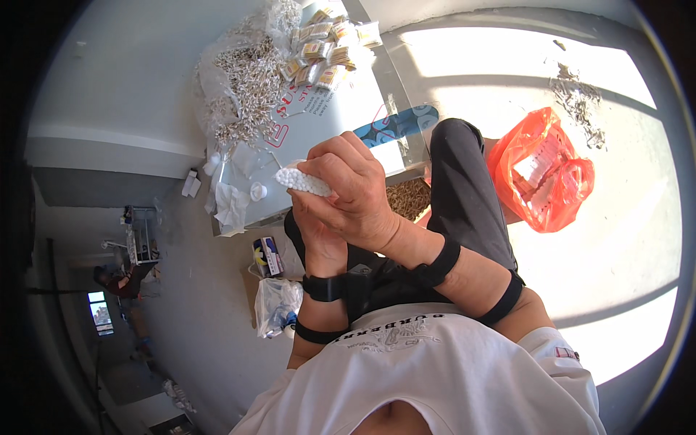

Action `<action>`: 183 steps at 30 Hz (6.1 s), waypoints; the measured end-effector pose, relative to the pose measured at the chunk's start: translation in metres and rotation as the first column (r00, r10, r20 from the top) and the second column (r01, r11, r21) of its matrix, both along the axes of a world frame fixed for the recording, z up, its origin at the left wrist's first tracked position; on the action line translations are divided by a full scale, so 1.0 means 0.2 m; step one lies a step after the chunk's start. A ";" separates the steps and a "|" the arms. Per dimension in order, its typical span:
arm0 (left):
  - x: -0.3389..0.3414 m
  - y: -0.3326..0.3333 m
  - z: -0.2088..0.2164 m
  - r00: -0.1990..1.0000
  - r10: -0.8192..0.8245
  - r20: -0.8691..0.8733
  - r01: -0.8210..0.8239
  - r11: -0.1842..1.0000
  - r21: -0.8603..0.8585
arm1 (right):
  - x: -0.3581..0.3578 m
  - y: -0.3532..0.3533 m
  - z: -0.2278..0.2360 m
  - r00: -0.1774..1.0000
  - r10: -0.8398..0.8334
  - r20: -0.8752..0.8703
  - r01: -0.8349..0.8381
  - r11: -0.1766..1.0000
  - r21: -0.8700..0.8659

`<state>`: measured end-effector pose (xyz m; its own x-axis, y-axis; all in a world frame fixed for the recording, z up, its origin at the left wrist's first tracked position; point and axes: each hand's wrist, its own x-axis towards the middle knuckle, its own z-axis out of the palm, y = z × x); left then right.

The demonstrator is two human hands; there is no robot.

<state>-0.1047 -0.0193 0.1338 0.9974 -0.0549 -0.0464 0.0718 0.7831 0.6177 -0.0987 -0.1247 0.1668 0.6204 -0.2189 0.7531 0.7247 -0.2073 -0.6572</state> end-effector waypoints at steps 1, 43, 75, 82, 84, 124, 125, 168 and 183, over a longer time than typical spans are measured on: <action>0.00 0.01 -0.02 1.000 0.001 0.001 -0.001 1.000 0.000 | 0.00 0.00 0.00 1.000 0.001 0.001 -0.001 1.000 0.000; 0.02 -0.10 -0.02 0.968 0.208 0.140 -0.242 0.919 0.311 | 0.05 -0.08 0.04 0.997 0.029 -0.068 -0.028 0.999 0.020; 0.03 -0.07 -0.02 0.885 0.345 0.314 -0.452 0.800 0.396 | 0.05 -0.08 -0.06 0.895 0.282 -0.346 -0.115 0.894 0.433; 0.03 -0.07 -0.03 0.871 0.373 0.320 -0.481 0.779 0.403 | 0.06 -0.07 -0.11 0.905 0.266 -0.331 -0.101 0.892 0.441; 0.04 -0.07 -0.03 0.871 0.363 0.331 -0.480 0.775 0.411 | 0.05 -0.07 -0.11 0.859 0.355 -0.369 -0.125 0.844 0.522; 0.10 -0.02 0.00 0.784 0.341 0.519 -0.620 0.464 0.633 | 0.08 -0.08 -0.15 0.800 0.509 -0.319 -0.159 0.692 0.704; 0.10 -0.02 0.00 0.784 0.340 0.518 -0.620 0.464 0.633 | 0.08 -0.09 -0.14 0.782 0.527 -0.332 -0.170 0.693 0.701; 0.01 0.10 0.07 0.426 -0.480 0.767 -0.904 -0.195 0.381 | 0.15 -0.30 -0.14 0.403 0.868 -0.291 -0.200 0.394 0.897; 0.08 0.03 0.00 0.990 0.052 0.128 -0.086 0.957 0.276 | 0.12 -0.19 -0.18 0.588 0.764 -0.264 -0.135 0.415 0.900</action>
